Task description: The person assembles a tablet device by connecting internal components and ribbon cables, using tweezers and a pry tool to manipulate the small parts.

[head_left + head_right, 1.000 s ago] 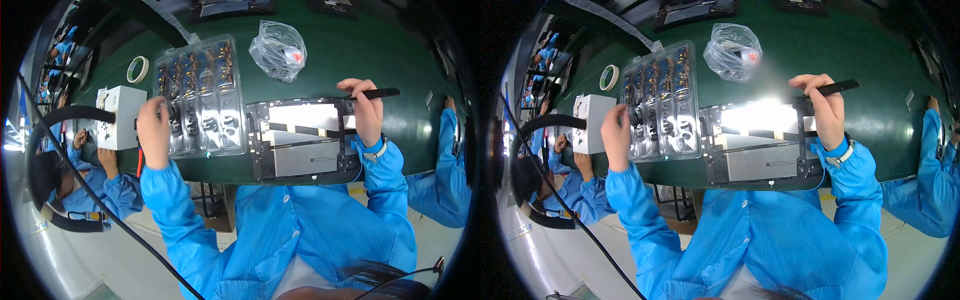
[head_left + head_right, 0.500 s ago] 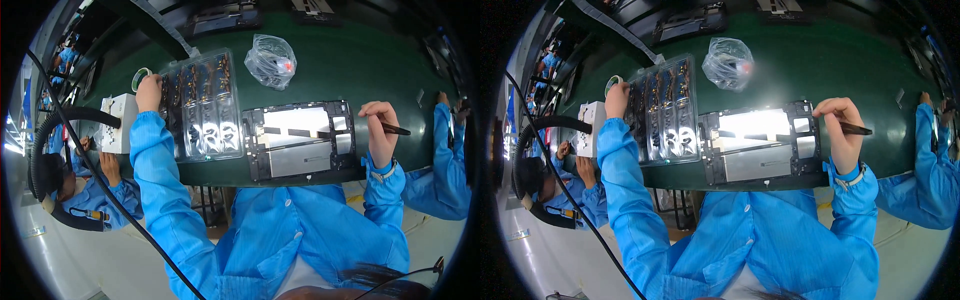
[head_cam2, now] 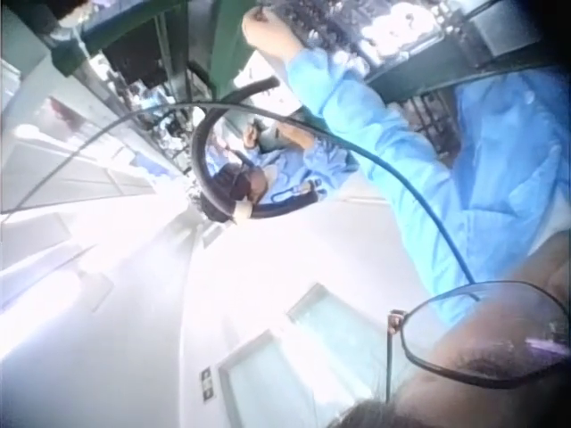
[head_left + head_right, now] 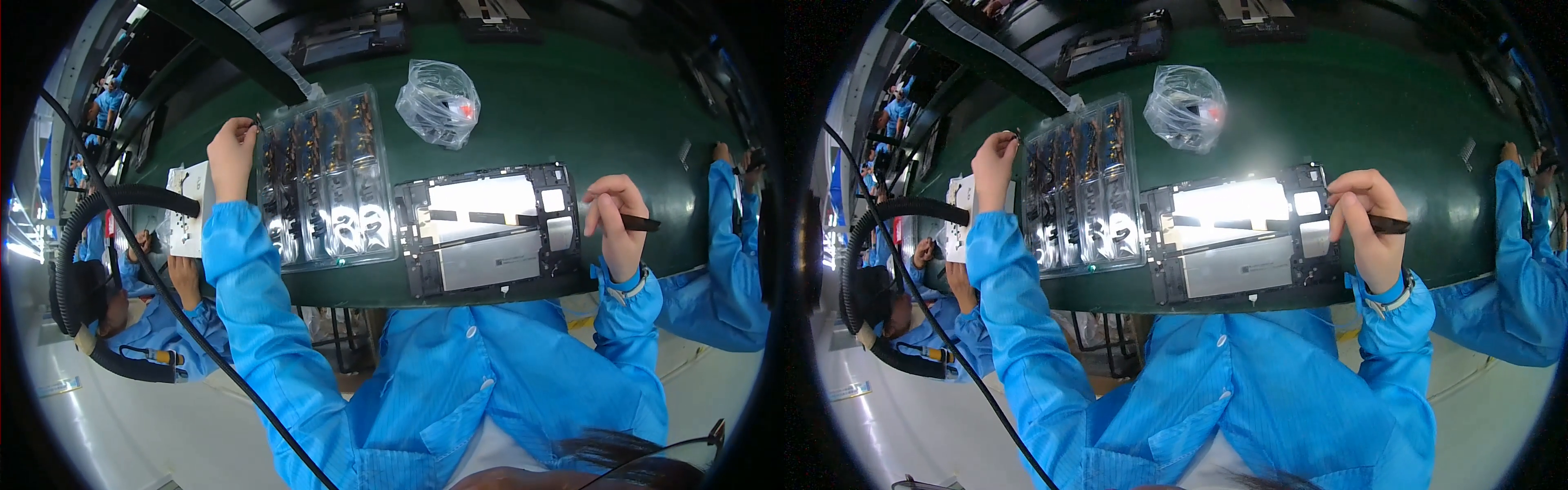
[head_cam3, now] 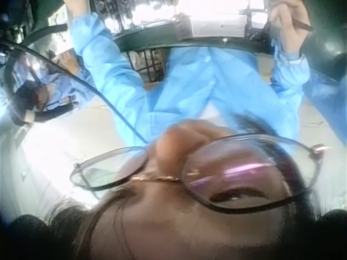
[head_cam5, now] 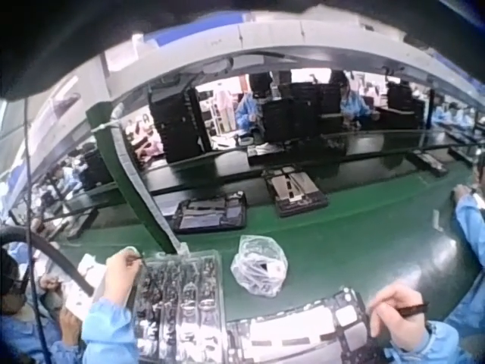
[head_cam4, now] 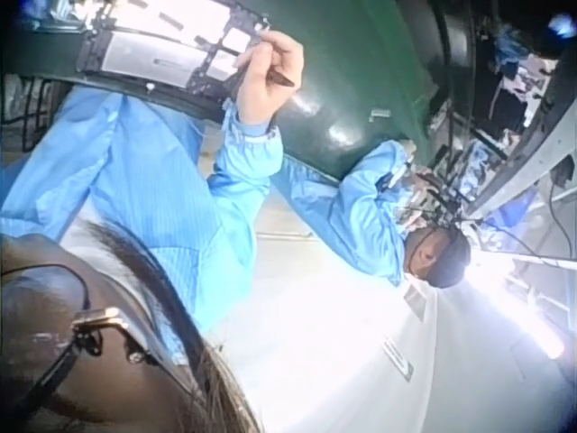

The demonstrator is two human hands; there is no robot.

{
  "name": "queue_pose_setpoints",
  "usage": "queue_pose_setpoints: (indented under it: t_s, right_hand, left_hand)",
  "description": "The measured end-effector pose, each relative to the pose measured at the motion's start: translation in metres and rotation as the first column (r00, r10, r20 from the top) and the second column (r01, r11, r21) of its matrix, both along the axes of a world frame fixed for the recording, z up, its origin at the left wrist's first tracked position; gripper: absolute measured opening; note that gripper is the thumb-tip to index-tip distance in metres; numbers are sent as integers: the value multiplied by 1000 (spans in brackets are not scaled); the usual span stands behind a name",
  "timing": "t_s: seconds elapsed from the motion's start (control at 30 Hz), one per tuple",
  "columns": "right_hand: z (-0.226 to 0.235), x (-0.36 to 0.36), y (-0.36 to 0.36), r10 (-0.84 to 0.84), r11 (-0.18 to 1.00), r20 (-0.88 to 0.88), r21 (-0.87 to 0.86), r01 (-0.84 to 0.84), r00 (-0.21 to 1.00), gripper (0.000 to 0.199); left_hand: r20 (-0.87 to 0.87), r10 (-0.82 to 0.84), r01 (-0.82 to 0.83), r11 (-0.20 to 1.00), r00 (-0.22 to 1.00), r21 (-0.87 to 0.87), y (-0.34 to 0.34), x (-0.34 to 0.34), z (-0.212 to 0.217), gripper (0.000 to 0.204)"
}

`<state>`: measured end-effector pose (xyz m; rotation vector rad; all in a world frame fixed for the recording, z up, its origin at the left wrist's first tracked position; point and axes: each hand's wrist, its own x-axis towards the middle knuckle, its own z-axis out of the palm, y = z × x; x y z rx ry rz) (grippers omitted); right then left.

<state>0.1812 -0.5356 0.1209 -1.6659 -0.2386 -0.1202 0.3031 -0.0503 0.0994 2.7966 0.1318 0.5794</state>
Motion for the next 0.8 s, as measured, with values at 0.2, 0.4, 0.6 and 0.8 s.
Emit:
queue_pose_setpoints:
  t_s: [0.2, 0.4, 0.6, 0.8]
  right_hand:
    - [6, -7, 24, 375, 917, -219, 228, -326, 901, 23]
    - [8, -2, 59, 492, 846, -468, 457, -276, 734, 26]
    - [-5, 0, 56, 333, 919, -468, 354, -171, 819, 22]
    - [-14, -7, 56, 243, 954, -247, 236, -185, 938, 22]
  left_hand:
    - [358, -258, 426, 716, 897, -552, -129, -75, 50, 9]
    - [282, -819, 733, 573, 500, 366, -226, -130, 59, 15]
    - [307, -853, 728, 521, 423, 445, -252, -138, 32, 15]
    - [274, -810, 841, 542, 518, 11, -254, -129, 40, 25]
